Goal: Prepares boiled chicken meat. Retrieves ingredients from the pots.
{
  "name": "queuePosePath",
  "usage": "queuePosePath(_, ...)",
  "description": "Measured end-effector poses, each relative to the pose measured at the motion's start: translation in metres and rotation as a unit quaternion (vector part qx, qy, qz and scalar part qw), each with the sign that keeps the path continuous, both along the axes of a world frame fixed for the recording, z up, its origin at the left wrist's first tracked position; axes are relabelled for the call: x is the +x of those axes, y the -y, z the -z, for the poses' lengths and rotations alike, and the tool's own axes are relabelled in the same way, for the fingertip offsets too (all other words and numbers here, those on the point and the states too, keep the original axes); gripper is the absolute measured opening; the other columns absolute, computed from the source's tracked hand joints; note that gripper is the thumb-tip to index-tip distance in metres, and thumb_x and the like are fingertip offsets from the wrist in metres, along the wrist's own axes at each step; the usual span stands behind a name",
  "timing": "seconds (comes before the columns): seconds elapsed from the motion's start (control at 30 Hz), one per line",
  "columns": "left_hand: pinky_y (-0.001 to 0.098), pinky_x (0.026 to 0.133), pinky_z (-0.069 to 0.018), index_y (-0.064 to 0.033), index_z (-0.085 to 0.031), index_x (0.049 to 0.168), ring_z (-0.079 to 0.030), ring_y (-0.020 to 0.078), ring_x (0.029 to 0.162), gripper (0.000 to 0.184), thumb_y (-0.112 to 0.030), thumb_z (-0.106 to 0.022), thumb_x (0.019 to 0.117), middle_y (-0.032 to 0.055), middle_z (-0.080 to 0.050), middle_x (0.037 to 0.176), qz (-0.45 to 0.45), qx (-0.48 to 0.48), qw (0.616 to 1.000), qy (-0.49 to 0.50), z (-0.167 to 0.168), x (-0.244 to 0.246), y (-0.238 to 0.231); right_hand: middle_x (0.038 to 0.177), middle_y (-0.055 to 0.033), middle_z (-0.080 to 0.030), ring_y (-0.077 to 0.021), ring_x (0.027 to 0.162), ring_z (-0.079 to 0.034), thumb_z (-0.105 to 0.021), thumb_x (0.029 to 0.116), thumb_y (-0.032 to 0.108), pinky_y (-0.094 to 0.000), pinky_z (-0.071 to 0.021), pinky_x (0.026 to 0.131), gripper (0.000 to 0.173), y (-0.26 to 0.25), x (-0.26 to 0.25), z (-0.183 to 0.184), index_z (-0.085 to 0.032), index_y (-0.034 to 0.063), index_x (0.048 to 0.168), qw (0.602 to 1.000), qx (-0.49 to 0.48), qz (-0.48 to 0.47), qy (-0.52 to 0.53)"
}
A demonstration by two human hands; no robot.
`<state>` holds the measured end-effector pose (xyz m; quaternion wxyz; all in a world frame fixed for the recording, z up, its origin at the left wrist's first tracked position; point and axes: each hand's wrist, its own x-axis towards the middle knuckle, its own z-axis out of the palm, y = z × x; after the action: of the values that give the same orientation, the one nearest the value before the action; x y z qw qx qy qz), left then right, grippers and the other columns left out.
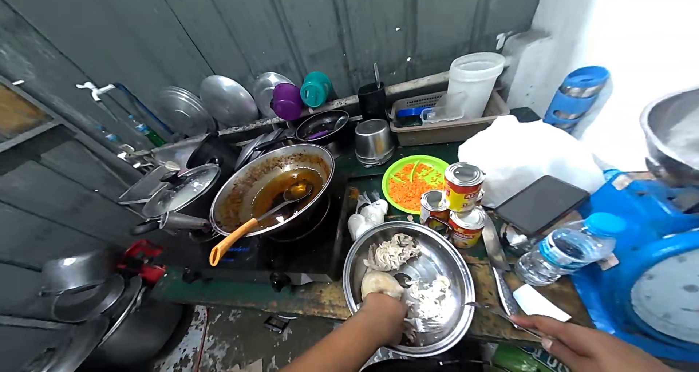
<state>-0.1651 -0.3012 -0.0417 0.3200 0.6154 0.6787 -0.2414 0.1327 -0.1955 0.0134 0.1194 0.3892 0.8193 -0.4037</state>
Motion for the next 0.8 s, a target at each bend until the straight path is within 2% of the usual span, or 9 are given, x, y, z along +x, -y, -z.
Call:
queuePosePath(0.17,0.0718,0.085,-0.0510,-0.0089,-0.066,0.126,-0.064,0.0470,0.114,0.036,-0.023,-0.070,0.0928,0.0232,-0.068,0.122,0.029,-0.034,0.999,-0.019,-0.001,0.007,-0.010,0.131,-0.0242,-0.067,-0.0470,0.120,-0.064,-0.042,0.1078,0.016,-0.0703,-0.0457,0.099,0.045,-0.006,-0.002,0.003,-0.055,0.0189,0.151,1.000,-0.006,0.005,0.001)
queuePosePath(0.3,0.0725,0.086,-0.0507,-0.0075,-0.066,0.125,-0.065,0.0468,0.114,0.037,-0.028,-0.068,0.0939,0.0231,-0.068,0.121,0.027,-0.028,0.999,-0.006,-0.003,0.003,-0.010,0.130,-0.0251,-0.067,-0.0465,0.113,-0.066,-0.041,0.1079,0.016,-0.0702,-0.0471,0.095,0.045,-0.010,0.002,0.003,-0.055,0.0195,0.151,1.000,-0.009,0.019,-0.022)
queuePosePath(0.47,0.0722,0.086,-0.0506,-0.0062,-0.067,0.120,-0.066,0.0453,0.113,0.037,-0.033,-0.065,0.0951,0.0222,-0.070,0.119,0.019,-0.002,1.000,0.018,0.001,-0.003,-0.007,0.134,-0.0229,-0.066,-0.0452,0.119,-0.064,-0.041,0.1082,0.016,-0.0688,-0.0463,0.100,0.045,-0.011,0.006,0.005,-0.055,0.0179,0.151,0.999,-0.007,0.028,-0.040)
queuePosePath(0.53,0.0711,0.088,-0.0509,-0.0084,-0.069,0.121,-0.067,0.0425,0.112,0.038,-0.036,-0.065,0.0946,0.0198,-0.071,0.117,-0.004,0.026,0.999,0.046,-0.006,-0.008,-0.001,0.135,-0.0228,-0.065,-0.0455,0.121,-0.064,-0.041,0.1080,0.016,-0.0695,-0.0458,0.100,0.045,-0.010,0.010,0.004,-0.055,0.0168,0.150,0.998,-0.005,0.034,-0.054)
queuePosePath(0.63,0.0681,0.093,-0.0507,-0.0077,-0.070,0.122,-0.068,0.0399,0.111,0.038,-0.035,-0.065,0.0963,0.0193,-0.072,0.115,-0.077,0.089,0.989,0.088,-0.036,-0.023,-0.003,0.137,-0.0225,-0.064,-0.0448,0.120,-0.064,-0.042,0.1079,0.016,-0.0684,-0.0465,0.100,0.044,-0.010,0.015,0.003,-0.056,0.0152,0.150,0.995,-0.013,0.052,-0.080)
queuePosePath(0.73,0.0639,0.097,-0.0507,-0.0064,-0.068,0.127,-0.067,0.0386,0.112,0.040,-0.035,-0.063,0.0998,0.0200,-0.071,0.116,-0.144,0.135,0.978,0.072,-0.067,-0.042,-0.026,0.142,-0.0203,-0.062,-0.0431,0.124,-0.062,-0.041,0.1087,0.017,-0.0664,-0.0454,0.103,0.044,-0.010,0.012,0.005,-0.055,0.0152,0.150,0.995,-0.024,0.053,-0.087)
queuePosePath(0.8,0.0628,0.095,-0.0523,-0.0086,-0.069,0.127,-0.069,0.0365,0.109,0.038,-0.035,-0.063,0.0999,0.0178,-0.072,0.115,-0.161,0.185,0.967,0.062,-0.068,-0.054,-0.042,0.140,-0.0202,-0.063,-0.0426,0.125,-0.062,-0.042,0.1086,0.018,-0.0661,-0.0455,0.103,0.043,-0.010,0.003,0.006,-0.056,0.0155,0.150,0.995,-0.016,0.046,-0.091)
